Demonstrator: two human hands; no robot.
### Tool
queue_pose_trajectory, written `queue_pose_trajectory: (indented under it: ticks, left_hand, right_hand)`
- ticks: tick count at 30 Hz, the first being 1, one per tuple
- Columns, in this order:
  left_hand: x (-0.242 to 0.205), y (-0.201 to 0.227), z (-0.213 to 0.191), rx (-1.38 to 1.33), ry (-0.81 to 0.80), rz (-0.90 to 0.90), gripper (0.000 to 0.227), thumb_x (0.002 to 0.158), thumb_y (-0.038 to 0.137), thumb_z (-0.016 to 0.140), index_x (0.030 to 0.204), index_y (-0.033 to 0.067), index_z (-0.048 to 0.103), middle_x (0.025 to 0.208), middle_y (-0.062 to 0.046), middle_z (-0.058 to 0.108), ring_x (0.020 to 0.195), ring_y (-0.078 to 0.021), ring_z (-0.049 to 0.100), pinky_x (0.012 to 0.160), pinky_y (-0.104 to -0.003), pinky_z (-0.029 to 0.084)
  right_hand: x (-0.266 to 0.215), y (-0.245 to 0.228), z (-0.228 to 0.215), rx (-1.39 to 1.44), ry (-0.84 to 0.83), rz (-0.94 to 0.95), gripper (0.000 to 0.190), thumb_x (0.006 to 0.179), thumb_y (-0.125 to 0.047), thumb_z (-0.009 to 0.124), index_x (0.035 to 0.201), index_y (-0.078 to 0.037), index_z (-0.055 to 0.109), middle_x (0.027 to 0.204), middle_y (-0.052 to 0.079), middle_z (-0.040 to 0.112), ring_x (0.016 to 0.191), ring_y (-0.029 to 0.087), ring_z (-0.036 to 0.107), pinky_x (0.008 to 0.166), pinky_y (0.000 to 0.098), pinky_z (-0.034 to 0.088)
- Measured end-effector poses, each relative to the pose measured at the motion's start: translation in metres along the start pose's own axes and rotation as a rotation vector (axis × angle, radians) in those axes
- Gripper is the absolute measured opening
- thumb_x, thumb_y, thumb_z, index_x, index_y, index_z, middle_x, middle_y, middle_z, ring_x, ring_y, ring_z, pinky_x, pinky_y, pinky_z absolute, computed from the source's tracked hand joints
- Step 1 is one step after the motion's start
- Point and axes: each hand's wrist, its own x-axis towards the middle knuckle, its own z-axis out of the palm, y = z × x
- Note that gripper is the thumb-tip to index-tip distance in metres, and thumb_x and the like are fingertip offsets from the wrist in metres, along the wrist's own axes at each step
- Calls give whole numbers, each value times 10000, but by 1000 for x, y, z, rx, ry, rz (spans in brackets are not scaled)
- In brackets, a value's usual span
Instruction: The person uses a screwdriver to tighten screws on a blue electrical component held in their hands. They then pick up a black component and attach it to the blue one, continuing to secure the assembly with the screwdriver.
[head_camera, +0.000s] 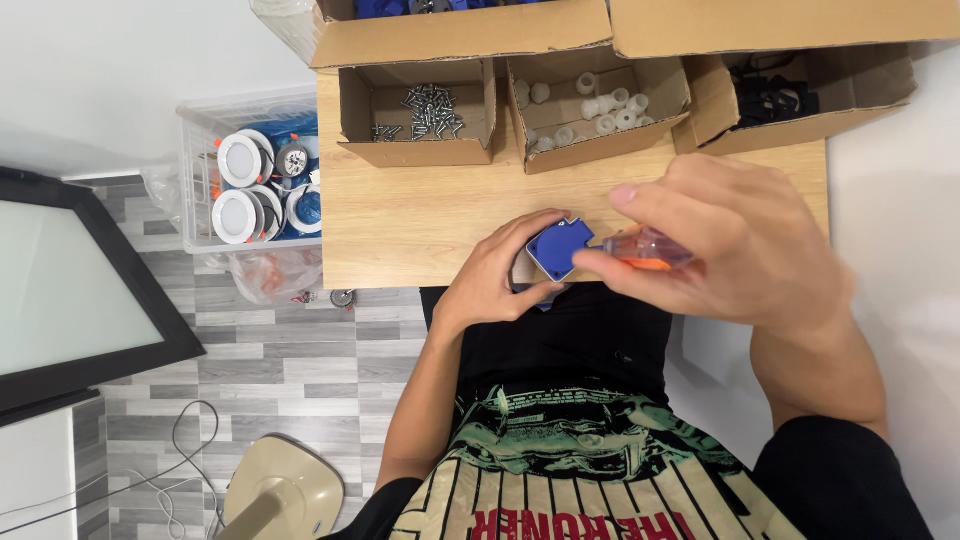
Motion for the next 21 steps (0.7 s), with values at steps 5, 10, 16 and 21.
queue_pose_trajectory:
  ticks: [5,10,16,21]
  left_hand:
    - [-2,-4,4,-10,41,-8,757,958,341,855,1581,116,489,1601,-129,611,1512,-315,601,1291,-423,464]
    - [-1,-7,7,-13,61,3,752,962,339,864,1573,109,492,1597,-123,613,1509,-312,604,1301,-428,462]
    - [0,-8,7,-1,67,-2,757,942,359,877,1553,104,510,1574,-127,629,1489,-317,618,1270,-426,483]
    - [0,-6,9,-9,106,-14,788,910,427,884,1526,92,524,1550,-125,637,1472,-307,617,1276,-438,487]
  right_hand:
    - [4,-8,6,-46,130,-44,578,1063,-360,1030,1242,26,639,847,111,626,686,251,581,642,386,503]
    - [19,-8,-29,535,-220,10,731,1077,20,683,1619,-132,216,1696,346,405,1435,381,685,744,229,728]
    - [-1,8,-28,704,-519,114,628,992,98,481,1583,-112,442,1078,75,708,829,190,682,685,316,592]
    - [16,-11,-32,354,-329,470,362,920,-218,853,1269,-280,782,1178,-117,808,899,63,724,807,223,518]
